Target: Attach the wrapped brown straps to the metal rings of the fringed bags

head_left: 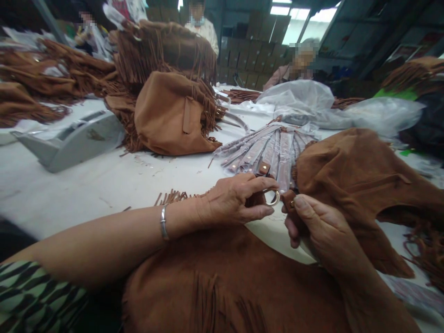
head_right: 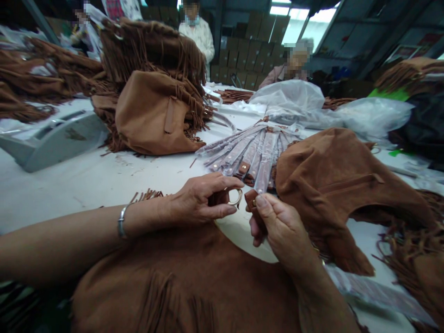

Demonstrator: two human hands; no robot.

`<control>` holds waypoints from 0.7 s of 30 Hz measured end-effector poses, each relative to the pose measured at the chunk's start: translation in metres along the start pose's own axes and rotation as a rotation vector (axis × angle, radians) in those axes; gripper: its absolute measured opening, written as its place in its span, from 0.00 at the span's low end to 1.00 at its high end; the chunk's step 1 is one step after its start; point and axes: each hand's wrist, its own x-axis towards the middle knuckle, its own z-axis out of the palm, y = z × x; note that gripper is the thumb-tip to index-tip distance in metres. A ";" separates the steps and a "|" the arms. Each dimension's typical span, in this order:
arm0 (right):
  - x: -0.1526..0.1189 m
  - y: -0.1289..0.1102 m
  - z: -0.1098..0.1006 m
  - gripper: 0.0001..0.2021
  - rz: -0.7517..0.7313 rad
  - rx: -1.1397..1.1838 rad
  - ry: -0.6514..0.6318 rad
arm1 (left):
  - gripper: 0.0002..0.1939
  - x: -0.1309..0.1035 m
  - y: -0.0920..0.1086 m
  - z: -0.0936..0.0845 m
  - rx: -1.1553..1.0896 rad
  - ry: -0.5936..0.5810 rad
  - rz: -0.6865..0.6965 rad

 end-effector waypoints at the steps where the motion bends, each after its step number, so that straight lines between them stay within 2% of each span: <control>1: 0.000 0.000 0.001 0.19 0.025 0.058 0.022 | 0.22 0.000 -0.001 0.000 -0.038 0.003 -0.013; 4: 0.000 -0.001 0.009 0.18 0.054 0.179 0.093 | 0.23 0.001 -0.002 0.001 -0.121 -0.009 -0.083; 8: -0.001 0.000 0.024 0.16 0.022 0.122 0.124 | 0.29 0.002 -0.002 0.002 -0.230 -0.038 -0.174; 13: 0.000 0.001 0.033 0.17 0.000 0.203 0.212 | 0.35 0.001 -0.002 0.003 -0.364 -0.076 -0.146; 17: 0.000 -0.002 0.030 0.18 0.035 0.305 0.180 | 0.29 -0.002 -0.001 0.001 -0.364 -0.077 -0.062; 21: -0.001 -0.002 0.028 0.16 0.086 0.286 0.138 | 0.15 -0.002 0.006 -0.003 -0.277 -0.146 -0.106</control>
